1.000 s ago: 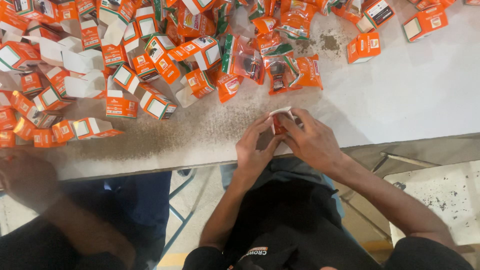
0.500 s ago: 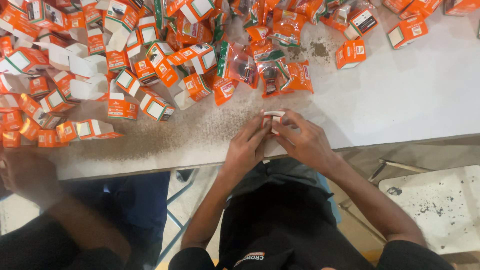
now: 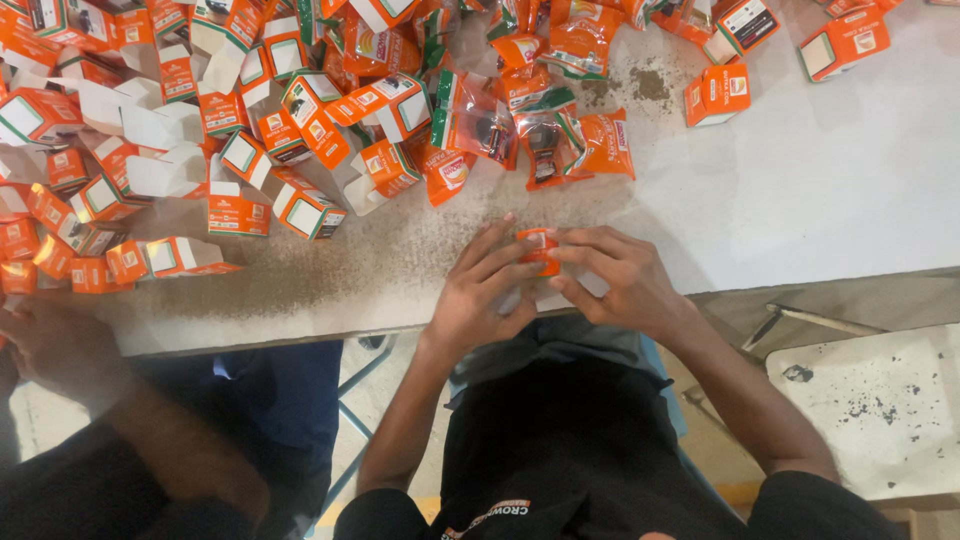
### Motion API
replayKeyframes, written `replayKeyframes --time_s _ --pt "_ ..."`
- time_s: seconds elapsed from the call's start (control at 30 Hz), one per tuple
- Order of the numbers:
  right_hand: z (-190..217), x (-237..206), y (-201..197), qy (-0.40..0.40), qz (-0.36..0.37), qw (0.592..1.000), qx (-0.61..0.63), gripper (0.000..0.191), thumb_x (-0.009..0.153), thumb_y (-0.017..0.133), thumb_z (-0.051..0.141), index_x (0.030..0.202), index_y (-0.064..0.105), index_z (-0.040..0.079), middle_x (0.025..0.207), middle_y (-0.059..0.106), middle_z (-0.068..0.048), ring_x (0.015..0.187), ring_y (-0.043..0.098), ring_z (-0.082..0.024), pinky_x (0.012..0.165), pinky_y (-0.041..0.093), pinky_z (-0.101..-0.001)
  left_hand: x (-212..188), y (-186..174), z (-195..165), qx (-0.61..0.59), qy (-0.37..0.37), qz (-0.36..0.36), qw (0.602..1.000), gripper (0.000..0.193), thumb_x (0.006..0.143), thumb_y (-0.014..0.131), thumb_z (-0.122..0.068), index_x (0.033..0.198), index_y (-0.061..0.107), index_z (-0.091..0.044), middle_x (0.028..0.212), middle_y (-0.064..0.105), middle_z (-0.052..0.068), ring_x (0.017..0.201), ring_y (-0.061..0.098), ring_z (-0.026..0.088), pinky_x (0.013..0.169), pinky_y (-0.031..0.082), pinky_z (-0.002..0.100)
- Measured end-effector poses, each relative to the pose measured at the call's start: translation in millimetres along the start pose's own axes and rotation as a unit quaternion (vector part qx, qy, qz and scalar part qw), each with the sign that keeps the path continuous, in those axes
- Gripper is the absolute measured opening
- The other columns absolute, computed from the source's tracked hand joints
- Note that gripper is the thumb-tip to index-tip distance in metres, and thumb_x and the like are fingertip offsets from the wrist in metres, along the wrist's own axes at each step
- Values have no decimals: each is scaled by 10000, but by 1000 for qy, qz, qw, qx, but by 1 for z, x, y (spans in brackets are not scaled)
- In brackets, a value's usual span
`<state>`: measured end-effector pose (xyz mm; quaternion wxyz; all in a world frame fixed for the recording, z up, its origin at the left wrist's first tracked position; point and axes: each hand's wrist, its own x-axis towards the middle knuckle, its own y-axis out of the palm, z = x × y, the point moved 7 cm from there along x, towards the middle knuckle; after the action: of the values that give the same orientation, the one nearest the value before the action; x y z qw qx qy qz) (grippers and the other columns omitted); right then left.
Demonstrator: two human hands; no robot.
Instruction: The person picks small orange product boxes from a pile on the table, opens a small plastic bag, and inserts a box into it, pressing the bag closed, repeating this with one item at a time and occasionally gathering more boxes toward themselves. A second person at the left of the table handles boxes as well.
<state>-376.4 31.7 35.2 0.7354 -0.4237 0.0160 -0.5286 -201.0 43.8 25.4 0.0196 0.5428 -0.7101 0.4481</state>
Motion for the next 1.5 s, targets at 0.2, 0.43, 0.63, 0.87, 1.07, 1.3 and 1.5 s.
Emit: replayKeyframes --time_s 0.2,0.43,0.63,0.87,1.07,1.3,1.5 --pt "8 -1 9 3 -53 998 -45 267 878 816 99 1132 738 115 1239 722 -87 1018 726 -286 847 607 -382 3 5 9 -17 -33 -26 999 303 818 847 -45 1078 709 -113 1221 729 46 1273 668 306 1071 575 415" --pt "7 -4 11 25 -73 997 -13 264 897 804 91 1152 755 139 1276 708 -78 987 738 -263 826 616 -356 0 3 16 -55 -46 6 997 241 869 855 -89 1049 696 -89 1238 731 62 1301 671 324 1087 577 418" --pt "5 -7 11 -4 5 999 -34 244 853 817 138 1078 731 101 1360 646 -145 1013 722 -289 835 602 -395 11 -2 -4 60 -1 38 997 160 836 826 -116 916 687 -115 1314 682 43 1351 590 331 1100 525 472" --pt "-14 -23 -12 86 -79 986 -120 278 859 809 84 1107 684 94 1369 606 -143 1302 606 -364 1079 526 -481 15 -65 5 173 -77 -91 978 339 839 816 -244 1099 705 -56 1257 679 172 1209 634 357 1010 542 492" --pt "-58 6 -35 135 -50 954 -263 643 906 809 218 1478 575 38 1546 463 -203 1482 377 -415 1189 243 -640 3 -117 88 290 -346 -147 880 538 1046 657 -506 1221 701 2 846 727 188 754 689 399 685 519 502" --pt "-67 51 -20 84 -55 935 -340 475 881 763 82 1341 672 162 1342 655 -49 1410 501 -291 1239 250 -640 1 -93 106 85 -430 -178 881 361 913 818 -336 980 722 5 820 734 160 715 703 307 687 539 412" --pt "-59 -20 -68 151 -268 950 54 260 1052 694 20 1300 619 14 1246 635 -120 1105 682 -214 908 589 -322 -7 -82 50 -36 -241 -240 940 205 891 817 -89 1033 707 9 1301 624 192 1146 710 320 941 624 380"
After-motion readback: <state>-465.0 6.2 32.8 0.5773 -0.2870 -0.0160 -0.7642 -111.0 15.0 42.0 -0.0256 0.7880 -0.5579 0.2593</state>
